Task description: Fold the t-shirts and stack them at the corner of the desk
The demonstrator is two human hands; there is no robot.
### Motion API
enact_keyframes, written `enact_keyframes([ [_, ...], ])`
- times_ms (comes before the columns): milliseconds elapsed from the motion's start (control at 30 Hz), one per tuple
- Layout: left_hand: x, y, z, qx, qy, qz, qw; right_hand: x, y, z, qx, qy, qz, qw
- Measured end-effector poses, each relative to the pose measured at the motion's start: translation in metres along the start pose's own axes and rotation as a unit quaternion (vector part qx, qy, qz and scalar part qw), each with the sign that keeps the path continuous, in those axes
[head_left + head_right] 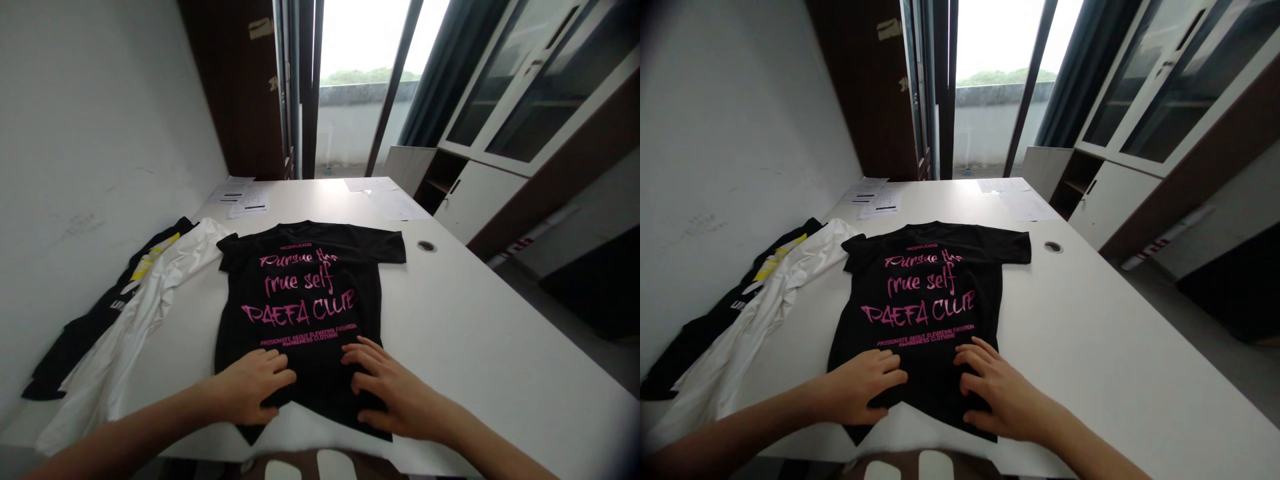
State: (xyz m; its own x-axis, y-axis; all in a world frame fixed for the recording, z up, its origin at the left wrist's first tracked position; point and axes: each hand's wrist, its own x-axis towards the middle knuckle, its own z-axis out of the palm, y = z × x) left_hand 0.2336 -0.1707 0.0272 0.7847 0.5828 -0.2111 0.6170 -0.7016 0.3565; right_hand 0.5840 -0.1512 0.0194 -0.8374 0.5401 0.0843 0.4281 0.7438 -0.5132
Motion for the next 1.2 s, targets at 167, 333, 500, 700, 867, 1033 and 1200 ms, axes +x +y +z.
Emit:
enact_keyframes([
  [167, -0.002, -0.011, 0.003, 0.071, 0.006, -0.040, 0.997, -0.025, -0.001, 0.037, -0.055, 0.091, -0.019, 0.994],
  [333, -0.008, -0.020, -0.028, -0.101, 0.011, -0.037, 0.994, -0.033, 0.003, 0.036, 0.075, 0.193, 0.037, 0.978],
  [500, -0.018, -0.046, -0.049, -0.380, -0.142, -0.001, 0.914, -0.041, 0.027, -0.005, 0.225, 0.122, 0.172, 0.951],
  [700, 0.001, -0.080, -0.055, -0.383, -0.102, -0.058, 0.916, -0.023, 0.072, -0.057, 0.341, -0.067, 0.174, 0.921],
  [867, 0.050, -0.135, -0.077, -0.183, 0.142, -0.112, 0.966, 0.038, 0.135, -0.083, 0.277, 0.107, 0.207, 0.932],
  [1033, 0.110, -0.220, -0.106, 0.040, 0.240, -0.251, 0.937, 0.122, 0.211, -0.092, 0.168, 0.204, 0.251, 0.931],
  [1200, 0.148, -0.294, -0.117, 0.059, 0.230, -0.390, 0.890, 0.203, 0.256, -0.085, 0.012, 0.195, 0.264, 0.944],
])
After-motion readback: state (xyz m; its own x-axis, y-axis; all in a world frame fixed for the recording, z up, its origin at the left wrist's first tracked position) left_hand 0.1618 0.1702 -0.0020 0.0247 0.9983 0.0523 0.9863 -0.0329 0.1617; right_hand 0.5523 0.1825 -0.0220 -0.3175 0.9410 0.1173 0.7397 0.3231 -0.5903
